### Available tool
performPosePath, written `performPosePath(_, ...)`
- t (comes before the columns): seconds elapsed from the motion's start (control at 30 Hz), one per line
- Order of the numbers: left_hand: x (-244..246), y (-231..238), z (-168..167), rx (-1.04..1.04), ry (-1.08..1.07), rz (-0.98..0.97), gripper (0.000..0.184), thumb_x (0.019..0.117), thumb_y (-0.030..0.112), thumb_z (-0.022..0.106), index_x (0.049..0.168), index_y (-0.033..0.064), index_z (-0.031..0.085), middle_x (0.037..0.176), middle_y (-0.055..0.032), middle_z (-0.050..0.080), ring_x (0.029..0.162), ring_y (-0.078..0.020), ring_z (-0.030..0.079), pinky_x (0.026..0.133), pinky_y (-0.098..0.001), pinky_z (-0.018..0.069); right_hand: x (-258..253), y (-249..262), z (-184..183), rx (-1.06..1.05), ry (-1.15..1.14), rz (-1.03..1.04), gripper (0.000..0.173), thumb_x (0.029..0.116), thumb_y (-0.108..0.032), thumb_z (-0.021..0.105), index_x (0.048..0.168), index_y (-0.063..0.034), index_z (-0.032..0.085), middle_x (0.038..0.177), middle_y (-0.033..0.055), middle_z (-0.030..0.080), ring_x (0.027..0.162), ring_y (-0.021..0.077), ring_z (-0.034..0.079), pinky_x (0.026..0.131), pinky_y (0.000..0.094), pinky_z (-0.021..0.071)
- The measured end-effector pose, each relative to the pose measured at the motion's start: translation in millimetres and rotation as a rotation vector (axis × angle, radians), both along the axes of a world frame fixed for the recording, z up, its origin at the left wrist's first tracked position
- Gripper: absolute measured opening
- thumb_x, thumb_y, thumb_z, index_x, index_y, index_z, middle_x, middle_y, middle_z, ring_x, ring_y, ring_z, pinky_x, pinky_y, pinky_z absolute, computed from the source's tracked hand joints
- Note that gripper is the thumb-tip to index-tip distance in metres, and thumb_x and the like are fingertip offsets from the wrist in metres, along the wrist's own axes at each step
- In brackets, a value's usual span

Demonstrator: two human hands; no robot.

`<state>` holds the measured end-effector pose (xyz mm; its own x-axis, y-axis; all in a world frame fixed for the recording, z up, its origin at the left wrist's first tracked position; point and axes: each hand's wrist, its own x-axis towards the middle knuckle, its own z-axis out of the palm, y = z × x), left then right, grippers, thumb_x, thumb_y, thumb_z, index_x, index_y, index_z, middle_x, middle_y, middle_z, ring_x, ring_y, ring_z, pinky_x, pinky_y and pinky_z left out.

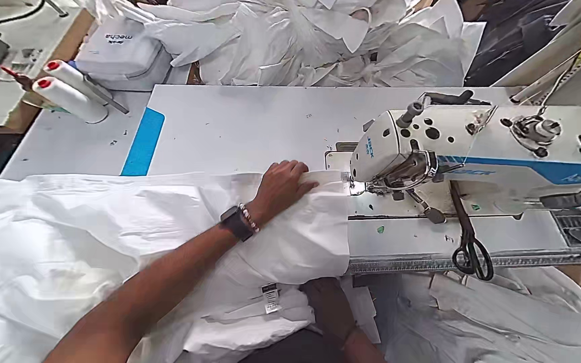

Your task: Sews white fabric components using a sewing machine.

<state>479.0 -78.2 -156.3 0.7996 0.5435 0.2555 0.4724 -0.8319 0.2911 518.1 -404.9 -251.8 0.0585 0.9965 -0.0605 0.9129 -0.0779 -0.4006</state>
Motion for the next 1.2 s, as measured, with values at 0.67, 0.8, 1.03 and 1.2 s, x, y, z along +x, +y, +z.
performPosePath(0.67, -32.0, -73.9, 5.0, -0.171, 0.008, -0.162, 0.039, 0.0993, 0.051, 0.059, 0.101, 0.0149, 0.071, 0.093, -0.0039, 0.063, 0.090, -0.0247, 0.057, 0.077, -0.0448, 0.0407, 99.4, 87.5, 99.6, 0.384, 0.419, -0.749, 0.017, 0.0945, -0.036, 0.074, 0.105, -0.0249, 0.081, 0.099, -0.0116, 0.075, 0.101, 0.0106, 0.064, 0.092, 0.0419, 0.0466)
performPosePath(0.8, -9.0, -81.2, 26.9, -0.166, 0.085, -0.211, 0.042, 0.0989, 0.038, 0.058, 0.135, 0.0170, 0.063, 0.128, -0.0054, 0.063, 0.124, -0.0288, 0.054, 0.097, -0.0486, 0.0437, 95.5, 89.9, 99.0, 0.361, 0.430, -0.731, 0.017, 0.0991, -0.031, 0.068, 0.109, -0.0258, 0.081, 0.100, -0.0113, 0.075, 0.101, 0.0107, 0.062, 0.090, 0.0435, 0.0421)
performPosePath(1.03, 22.3, -89.5, 26.9, -0.410, -0.132, -0.235, 0.019, 0.1013, 0.028, 0.063, 0.109, 0.0177, 0.078, 0.097, 0.0028, 0.072, 0.087, -0.0084, 0.068, 0.075, -0.0307, 0.0569, 95.1, 91.1, 101.5, 0.507, 0.499, -0.826, 0.008, 0.0910, -0.024, 0.078, 0.097, -0.0208, 0.082, 0.091, -0.0104, 0.076, 0.091, 0.0081, 0.065, 0.083, 0.0340, 0.0485)
performPosePath(1.2, 23.1, -100.8, 29.1, -0.275, -0.196, -0.209, 0.020, 0.1011, 0.020, 0.063, 0.112, 0.0131, 0.078, 0.103, -0.0006, 0.077, 0.098, -0.0121, 0.072, 0.087, -0.0302, 0.0580, 89.4, 97.8, 95.8, 0.621, 0.182, -0.822, 0.006, 0.0873, -0.022, 0.078, 0.093, -0.0204, 0.081, 0.086, -0.0090, 0.073, 0.085, 0.0081, 0.063, 0.076, 0.0322, 0.0482)
